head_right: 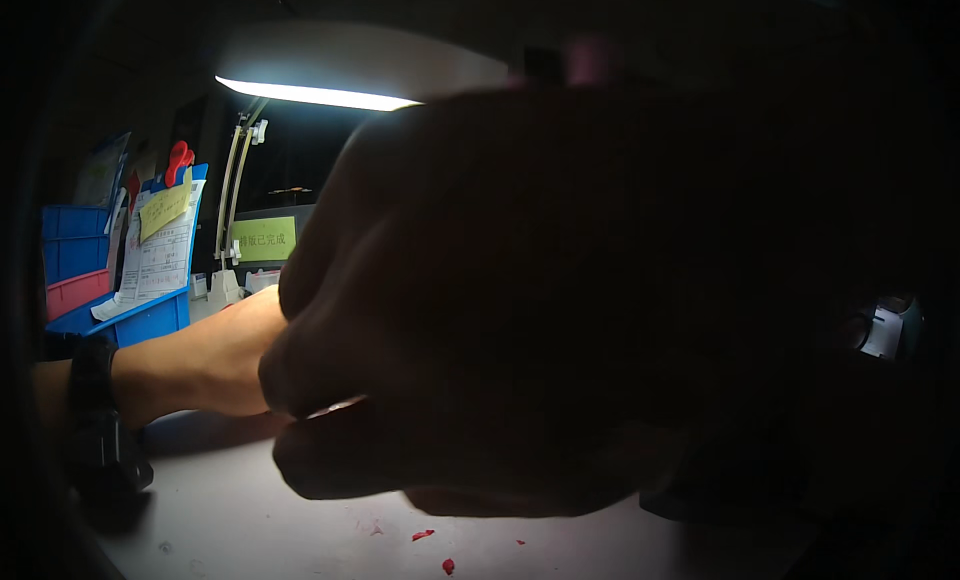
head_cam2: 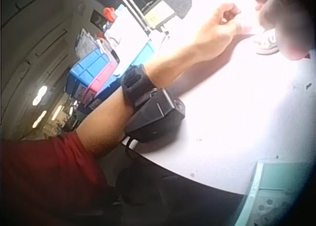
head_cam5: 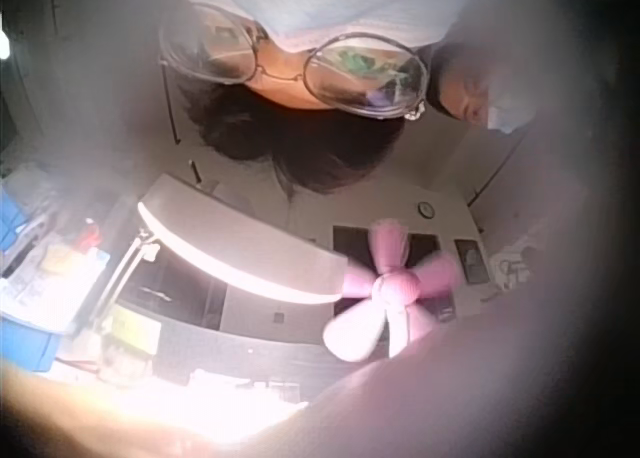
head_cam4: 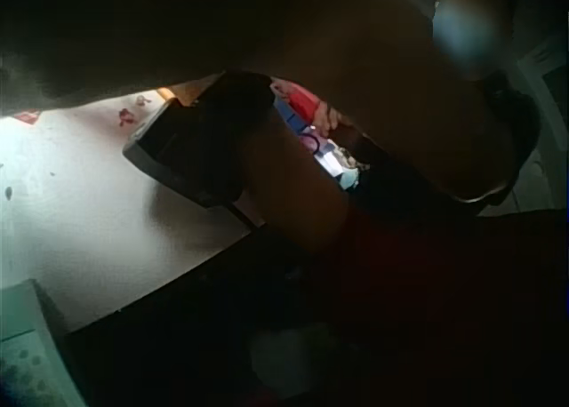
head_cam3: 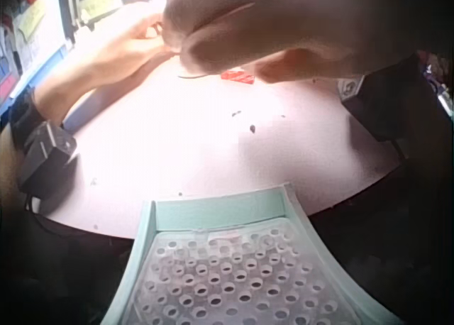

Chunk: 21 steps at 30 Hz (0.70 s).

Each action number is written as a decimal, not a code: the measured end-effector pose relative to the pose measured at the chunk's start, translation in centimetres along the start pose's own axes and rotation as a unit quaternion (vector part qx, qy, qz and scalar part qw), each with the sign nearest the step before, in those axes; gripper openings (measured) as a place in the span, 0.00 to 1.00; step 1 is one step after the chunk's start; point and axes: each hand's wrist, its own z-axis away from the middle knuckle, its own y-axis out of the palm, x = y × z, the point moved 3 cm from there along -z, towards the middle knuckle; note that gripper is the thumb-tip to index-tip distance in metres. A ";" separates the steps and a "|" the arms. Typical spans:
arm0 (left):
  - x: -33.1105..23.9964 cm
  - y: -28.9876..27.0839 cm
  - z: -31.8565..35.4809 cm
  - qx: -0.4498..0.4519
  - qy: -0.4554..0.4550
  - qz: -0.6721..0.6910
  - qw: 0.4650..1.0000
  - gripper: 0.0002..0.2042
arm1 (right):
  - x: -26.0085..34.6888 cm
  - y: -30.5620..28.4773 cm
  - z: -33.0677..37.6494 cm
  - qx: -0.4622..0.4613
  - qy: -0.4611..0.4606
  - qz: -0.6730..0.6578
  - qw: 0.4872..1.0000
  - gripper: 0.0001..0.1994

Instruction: Grinding and fitting small dental components into a dental model using a rotary tool.

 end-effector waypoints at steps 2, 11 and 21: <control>0.1 -0.1 0.1 0.001 -0.005 0.024 1.000 0.13 | 0.7 -0.2 -0.8 0.007 -0.023 0.034 0.999 0.07; 0.1 -0.2 0.4 0.006 -0.034 0.099 0.995 0.16 | -0.5 0.4 -0.5 -0.020 0.157 -0.150 0.976 0.09; -1.3 -0.4 1.0 0.006 -0.038 0.027 0.999 0.16 | -3.1 2.4 2.5 -0.104 0.353 -0.402 0.839 0.10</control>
